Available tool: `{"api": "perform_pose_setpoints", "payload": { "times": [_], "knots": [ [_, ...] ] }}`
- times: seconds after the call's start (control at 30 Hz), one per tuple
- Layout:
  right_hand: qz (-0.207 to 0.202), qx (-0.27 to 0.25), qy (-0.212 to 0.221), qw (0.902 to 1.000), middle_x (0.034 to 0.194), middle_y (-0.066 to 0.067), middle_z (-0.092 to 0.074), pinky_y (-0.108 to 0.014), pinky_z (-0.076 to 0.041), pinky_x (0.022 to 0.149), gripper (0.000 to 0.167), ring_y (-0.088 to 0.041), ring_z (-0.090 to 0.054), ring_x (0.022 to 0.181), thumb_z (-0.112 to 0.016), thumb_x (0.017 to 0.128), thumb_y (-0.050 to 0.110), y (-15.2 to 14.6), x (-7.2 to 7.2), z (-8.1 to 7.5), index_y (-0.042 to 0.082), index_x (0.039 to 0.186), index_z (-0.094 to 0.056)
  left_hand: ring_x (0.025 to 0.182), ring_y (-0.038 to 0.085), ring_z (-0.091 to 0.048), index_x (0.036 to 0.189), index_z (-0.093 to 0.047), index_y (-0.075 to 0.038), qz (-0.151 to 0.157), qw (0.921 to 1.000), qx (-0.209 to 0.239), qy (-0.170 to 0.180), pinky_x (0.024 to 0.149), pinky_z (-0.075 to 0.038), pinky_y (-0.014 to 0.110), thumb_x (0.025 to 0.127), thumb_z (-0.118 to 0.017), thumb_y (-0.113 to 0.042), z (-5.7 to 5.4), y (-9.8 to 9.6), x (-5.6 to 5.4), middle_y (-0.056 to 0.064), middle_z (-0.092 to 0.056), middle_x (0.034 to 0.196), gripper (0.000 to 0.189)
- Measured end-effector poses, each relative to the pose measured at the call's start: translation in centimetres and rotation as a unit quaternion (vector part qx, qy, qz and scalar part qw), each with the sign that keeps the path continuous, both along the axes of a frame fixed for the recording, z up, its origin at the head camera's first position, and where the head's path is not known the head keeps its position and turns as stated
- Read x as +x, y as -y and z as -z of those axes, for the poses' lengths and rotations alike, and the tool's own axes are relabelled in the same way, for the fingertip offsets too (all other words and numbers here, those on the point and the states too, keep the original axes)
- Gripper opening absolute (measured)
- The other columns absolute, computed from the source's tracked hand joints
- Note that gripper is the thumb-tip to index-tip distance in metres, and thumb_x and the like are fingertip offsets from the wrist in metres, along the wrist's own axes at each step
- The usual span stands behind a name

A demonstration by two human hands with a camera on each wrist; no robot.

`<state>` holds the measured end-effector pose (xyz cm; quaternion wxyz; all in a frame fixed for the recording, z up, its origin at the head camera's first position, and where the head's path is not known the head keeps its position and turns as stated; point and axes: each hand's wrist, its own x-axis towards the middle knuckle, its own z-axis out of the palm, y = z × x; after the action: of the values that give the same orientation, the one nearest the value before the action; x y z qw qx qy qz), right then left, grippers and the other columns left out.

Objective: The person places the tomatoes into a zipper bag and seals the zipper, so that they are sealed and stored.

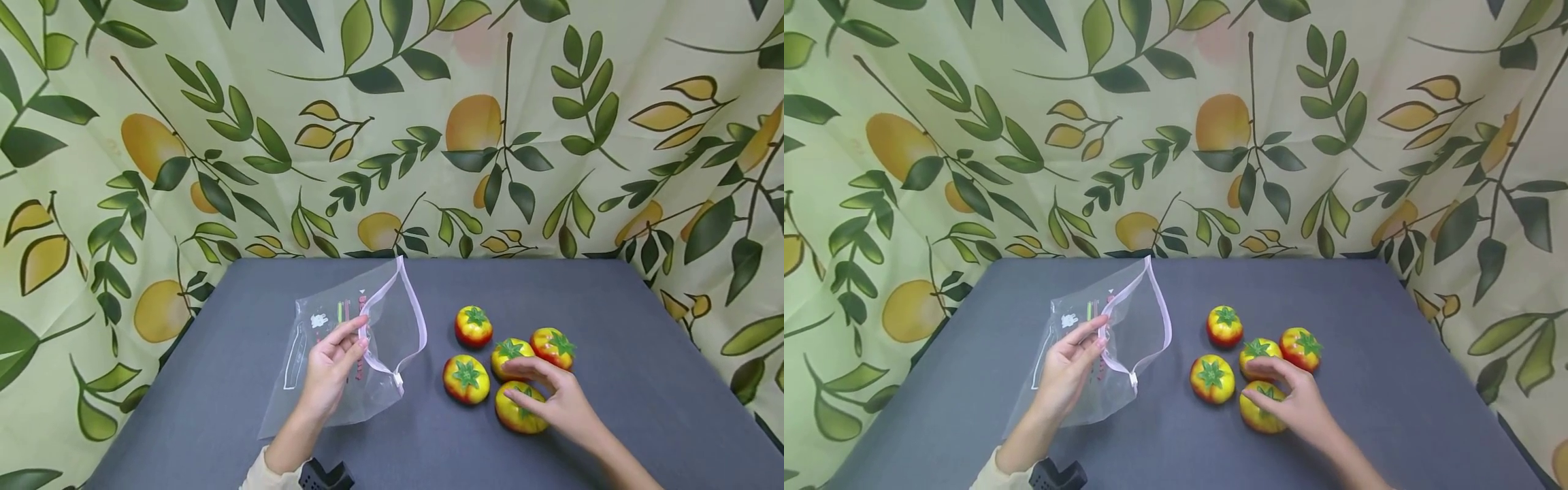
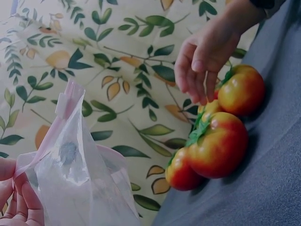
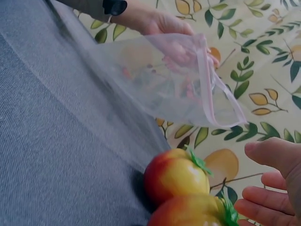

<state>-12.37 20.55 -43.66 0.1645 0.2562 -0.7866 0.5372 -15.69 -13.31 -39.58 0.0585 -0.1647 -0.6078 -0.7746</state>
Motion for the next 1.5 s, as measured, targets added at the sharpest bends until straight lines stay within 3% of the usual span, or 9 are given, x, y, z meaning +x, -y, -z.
{"api": "perform_pose_setpoints", "payload": {
  "times": [0.13,0.33,0.57,0.77,0.93,1.17,1.5],
  "knots": [
    [0.018,0.014,0.013,0.9996,0.104,0.012,-0.07,-0.007,-0.05,0.086,0.04,0.005,-0.065,0.096,-0.075,0.07,-0.014,-0.5,0.4,0.2,-0.002,0.107,-0.063,0.076,-0.003,-0.055,0.124,-0.057,0.008,0.0,1.0,-0.002,0.002,0.06,-0.045,0.01,0.089,-0.057,0.008,0.0,0.1,0.1,-0.01,-0.058,0.095,0.035],
    [0.032,0.021,0.024,0.999,0.105,0.011,-0.07,-0.006,-0.049,0.087,0.043,0.006,-0.064,0.099,-0.075,0.07,-0.013,-1.2,1.0,0.5,-0.002,0.11,-0.062,0.077,-0.003,-0.055,0.125,-0.046,0.022,-0.001,0.9999,-0.011,0.01,0.061,-0.045,0.01,0.088,-0.057,0.007,0.0,-0.2,0.2,-0.01,-0.057,0.097,0.042],
    [0.056,0.052,0.073,0.9943,0.107,0.007,-0.069,-0.006,-0.049,0.086,0.045,0.007,-0.063,0.1,-0.078,0.072,-0.005,-2.2,1.4,0.7,0.002,0.114,-0.061,0.078,-0.003,-0.055,0.124,-0.051,0.018,-0.007,0.9999,-0.009,0.012,0.062,-0.046,0.01,0.088,-0.057,0.008,-0.2,-0.3,0.2,-0.01,-0.058,0.099,0.038],
    [0.031,0.038,0.056,0.9972,0.11,0.008,-0.068,-0.006,-0.049,0.086,0.049,0.006,-0.062,0.101,-0.078,0.069,-0.01,-2.5,1.4,1.3,-0.003,0.114,-0.059,0.078,-0.003,-0.055,0.125,-0.044,0.025,-0.005,0.9999,-0.013,0.01,0.064,-0.047,0.009,0.088,-0.057,0.008,-0.2,-0.1,0.2,-0.01,-0.058,0.098,0.043],
    [0.02,0.034,0.041,0.9984,0.111,0.006,-0.066,-0.005,-0.048,0.087,0.053,0.008,-0.061,0.102,-0.079,0.066,-0.012,-2.7,1.4,1.8,-0.006,0.114,-0.059,0.078,-0.003,-0.056,0.124,-0.046,0.023,-0.006,0.9999,-0.009,0.011,0.063,-0.046,0.009,0.088,-0.057,0.008,-0.3,-0.1,0.2,-0.01,-0.058,0.098,0.041],
    [0.058,0.074,0.074,0.9928,0.111,0.018,-0.062,-0.003,-0.046,0.082,0.055,0.014,-0.054,0.102,-0.083,0.066,-0.002,-3.0,1.9,2.4,0.001,0.116,-0.061,0.078,-0.003,-0.055,0.124,-0.049,0.02,-0.013,0.9997,-0.006,0.021,0.065,-0.047,0.009,0.087,-0.058,0.008,-0.3,-0.2,0.1,-0.01,-0.058,0.098,0.04],
    [0.058,0.08,0.096,0.9905,0.113,0.028,-0.058,-0.003,-0.046,0.079,0.065,0.016,-0.051,0.101,-0.088,0.061,0.002,-2.8,2.3,2.9,0.002,0.119,-0.06,0.078,-0.003,-0.056,0.126,-0.044,0.024,-0.017,0.9995,-0.008,0.026,0.067,-0.048,0.008,0.087,-0.058,0.008,-0.3,-0.2,0.2,-0.011,-0.059,0.1,0.045]
  ]
}}
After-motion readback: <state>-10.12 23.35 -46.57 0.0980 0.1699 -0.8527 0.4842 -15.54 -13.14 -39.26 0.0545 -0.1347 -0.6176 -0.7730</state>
